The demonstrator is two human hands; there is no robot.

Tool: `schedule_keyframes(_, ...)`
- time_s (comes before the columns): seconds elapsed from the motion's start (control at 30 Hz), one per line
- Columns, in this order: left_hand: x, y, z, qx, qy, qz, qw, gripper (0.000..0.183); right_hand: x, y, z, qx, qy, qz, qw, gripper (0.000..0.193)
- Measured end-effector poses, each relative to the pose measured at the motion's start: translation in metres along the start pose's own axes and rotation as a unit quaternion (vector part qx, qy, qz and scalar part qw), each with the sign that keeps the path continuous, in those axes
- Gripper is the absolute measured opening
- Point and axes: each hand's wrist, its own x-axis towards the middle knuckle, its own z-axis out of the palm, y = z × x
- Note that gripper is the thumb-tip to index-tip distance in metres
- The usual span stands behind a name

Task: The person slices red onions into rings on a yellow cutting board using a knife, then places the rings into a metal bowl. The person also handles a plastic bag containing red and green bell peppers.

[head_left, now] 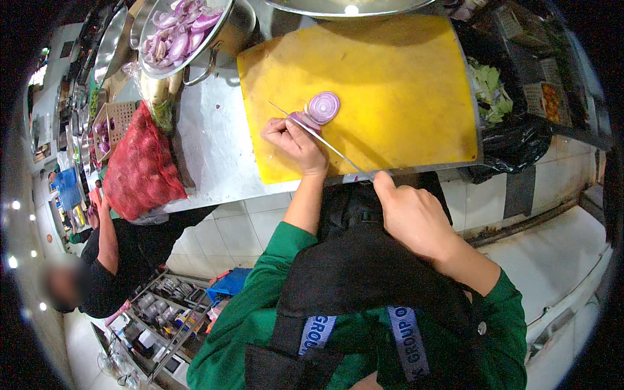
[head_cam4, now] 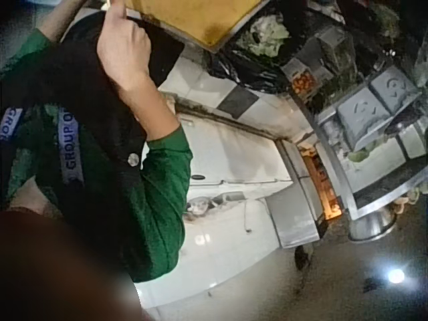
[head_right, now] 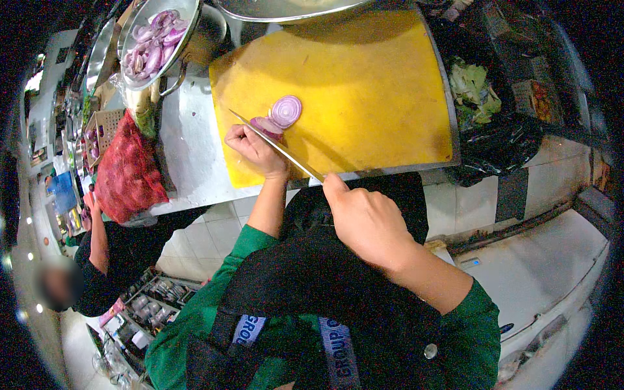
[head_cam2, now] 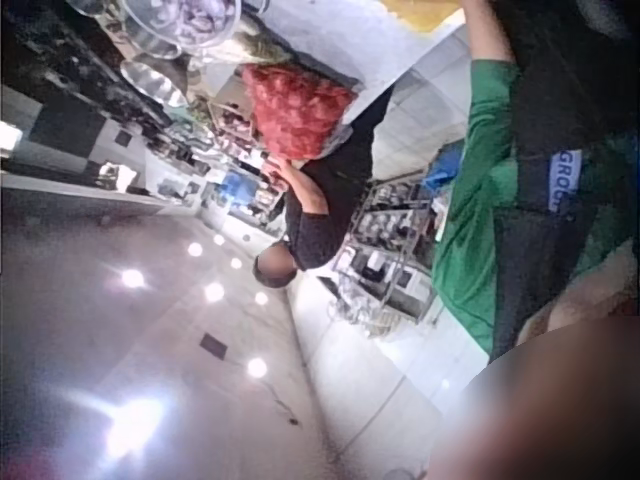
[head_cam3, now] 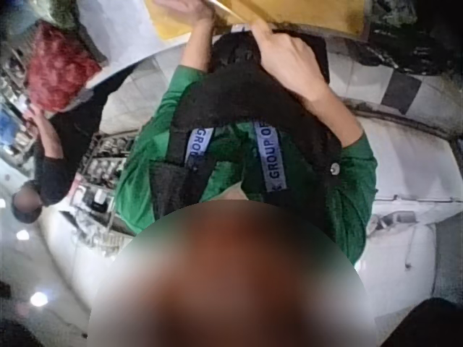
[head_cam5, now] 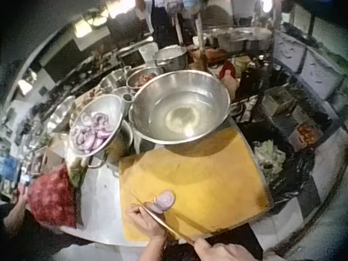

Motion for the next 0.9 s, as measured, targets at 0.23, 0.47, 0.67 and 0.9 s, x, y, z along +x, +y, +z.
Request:
schedule_keyframes(0.23,0.001,0.01,0.001,0.105,-0.009,0.049,0.993,0.014,0.012,-0.005,0.001,-0.005,-0.039,0.023,0.999,0.01)
schedule_keyframes(0.47,0.003,0.01,0.0,0.124,-0.014,0.053,0.991,0.017,0.061,-0.003,0.016,0.035,-0.012,-0.006,0.999,0.012)
schedule_keyframes(0.67,0.004,0.016,0.004,0.098,0.012,0.044,0.994,0.017,0.11,0.001,0.038,0.04,0.017,-0.029,0.999,0.016)
schedule_keyframes(0.9,0.003,0.016,0.003,0.08,0.023,0.039,0.996,0.018,0.073,-0.005,0.016,0.009,0.011,-0.013,1.0,0.019)
